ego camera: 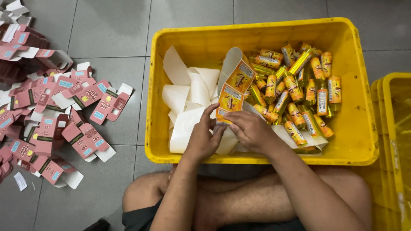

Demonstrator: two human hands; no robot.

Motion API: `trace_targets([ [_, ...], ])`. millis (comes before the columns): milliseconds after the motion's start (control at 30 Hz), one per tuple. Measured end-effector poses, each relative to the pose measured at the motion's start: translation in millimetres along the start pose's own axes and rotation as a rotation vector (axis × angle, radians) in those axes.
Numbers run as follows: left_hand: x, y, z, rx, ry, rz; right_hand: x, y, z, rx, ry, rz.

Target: Manually peeling adhesive labels from a roll and applying them to small yellow plastic bottles.

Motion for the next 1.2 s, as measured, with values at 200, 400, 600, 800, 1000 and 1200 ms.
trace_targets([
  [200, 0, -14, -2, -0.057, 0.001, 0.05, -5, -8, -2, 0.183, 0.116, 0.493],
  [400, -3, -20, 2, -0.131, -0.024, 0.012, -18, -14, -3, 0.502, -0.086, 0.5],
  [600, -3, -12, 11, -0.507, -0.209, 0.207, -38, 1, 4, 0.851, -0.557, 0.649],
  [800, 18, -14, -1, 0.177, -0.723, 0.619, -29, -3, -4, 0.56, -0.721, 0.467],
  [1000, 56, -50, -36, 0.391, -0.349, -0.154, -29, 47, -9, -0.077, -0.62, 0.138],
  [1200, 68, -77, -47, 0.485, -0.414, -0.56, -63, 90, -32, -0.176, -0.546, -0.148],
])
Point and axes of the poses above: each hand's wrist, its own z-axis towards the middle knuckle, its own x-axis out of the palm, y = z × x, the point moved 1 cm from there along z, towards the middle knuckle, and after that the axes turned 3 degrees about y, right-handed, at the moved point
